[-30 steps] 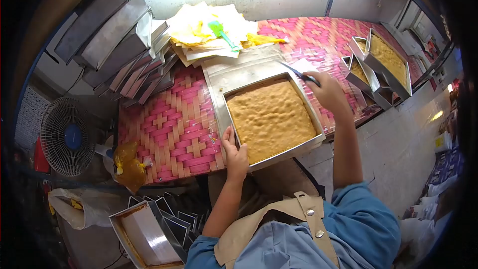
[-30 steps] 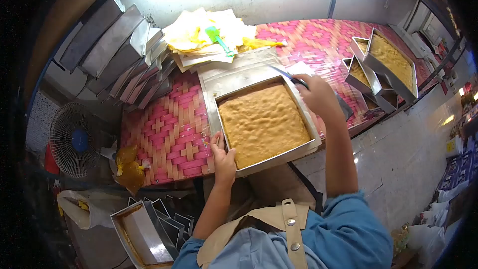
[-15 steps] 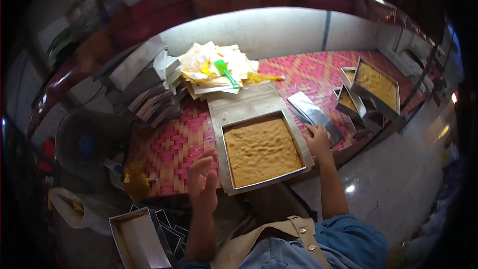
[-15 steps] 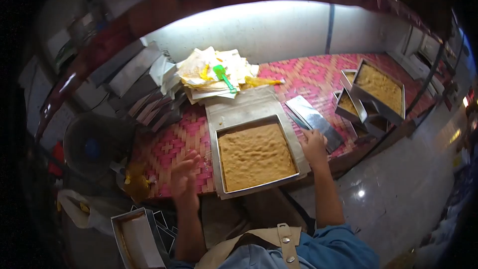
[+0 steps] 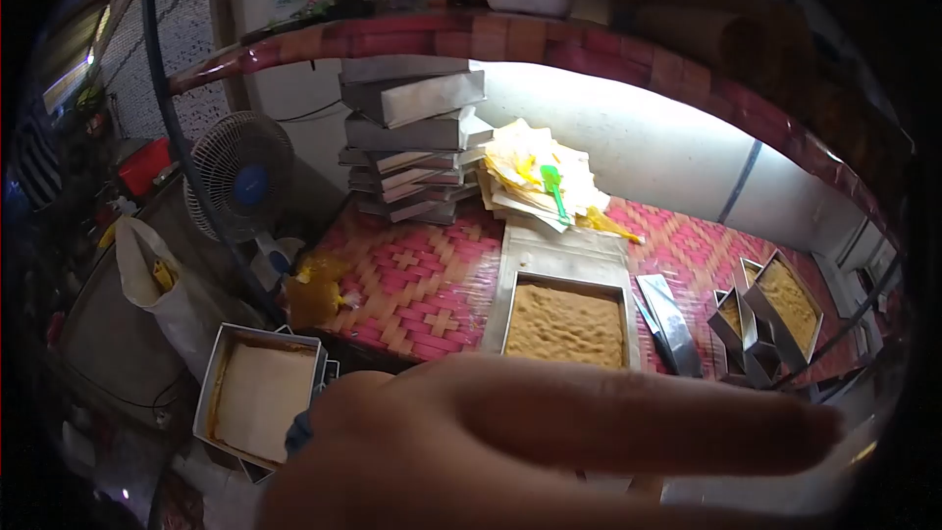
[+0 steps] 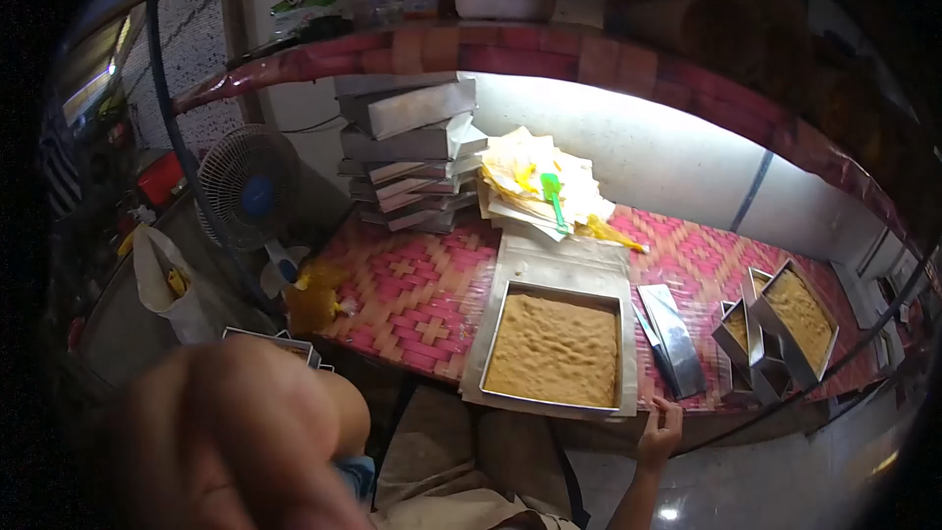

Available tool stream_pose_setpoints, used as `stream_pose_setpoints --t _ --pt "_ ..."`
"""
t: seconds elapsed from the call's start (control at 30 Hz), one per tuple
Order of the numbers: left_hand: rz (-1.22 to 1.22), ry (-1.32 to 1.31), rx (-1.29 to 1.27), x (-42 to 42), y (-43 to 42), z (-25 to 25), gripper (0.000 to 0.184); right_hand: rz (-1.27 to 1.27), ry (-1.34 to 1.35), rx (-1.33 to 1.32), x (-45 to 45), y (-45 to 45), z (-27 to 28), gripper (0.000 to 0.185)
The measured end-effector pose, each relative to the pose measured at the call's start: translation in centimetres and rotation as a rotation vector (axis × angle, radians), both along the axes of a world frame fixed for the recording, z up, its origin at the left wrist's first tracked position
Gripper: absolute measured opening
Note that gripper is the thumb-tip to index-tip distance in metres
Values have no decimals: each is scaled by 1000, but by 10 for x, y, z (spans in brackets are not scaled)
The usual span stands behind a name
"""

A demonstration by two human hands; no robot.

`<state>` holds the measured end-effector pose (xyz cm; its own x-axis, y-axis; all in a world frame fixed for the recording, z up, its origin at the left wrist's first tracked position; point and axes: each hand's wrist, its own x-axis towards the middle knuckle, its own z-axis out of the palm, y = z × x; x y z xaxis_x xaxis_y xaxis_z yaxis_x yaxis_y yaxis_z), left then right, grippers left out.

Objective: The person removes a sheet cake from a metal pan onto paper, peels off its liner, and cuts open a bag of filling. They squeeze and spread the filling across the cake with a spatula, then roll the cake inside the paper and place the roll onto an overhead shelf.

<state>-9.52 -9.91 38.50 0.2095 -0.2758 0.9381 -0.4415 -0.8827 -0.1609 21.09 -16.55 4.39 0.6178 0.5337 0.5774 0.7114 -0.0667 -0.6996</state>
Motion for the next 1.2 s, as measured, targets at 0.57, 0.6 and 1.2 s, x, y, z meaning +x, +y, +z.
stream_pose_setpoints --t 0.57,0.6,1.2 --pt "106 146 -11 14 3 -25 25 23 -48 128 22 53 2 11" --pt "113 151 -12 16 3 -27 25 11 -52 131 25 62 0 11" --pt "249 194 -4 75 25 -36 26 28 -107 108 28 114 2 13"
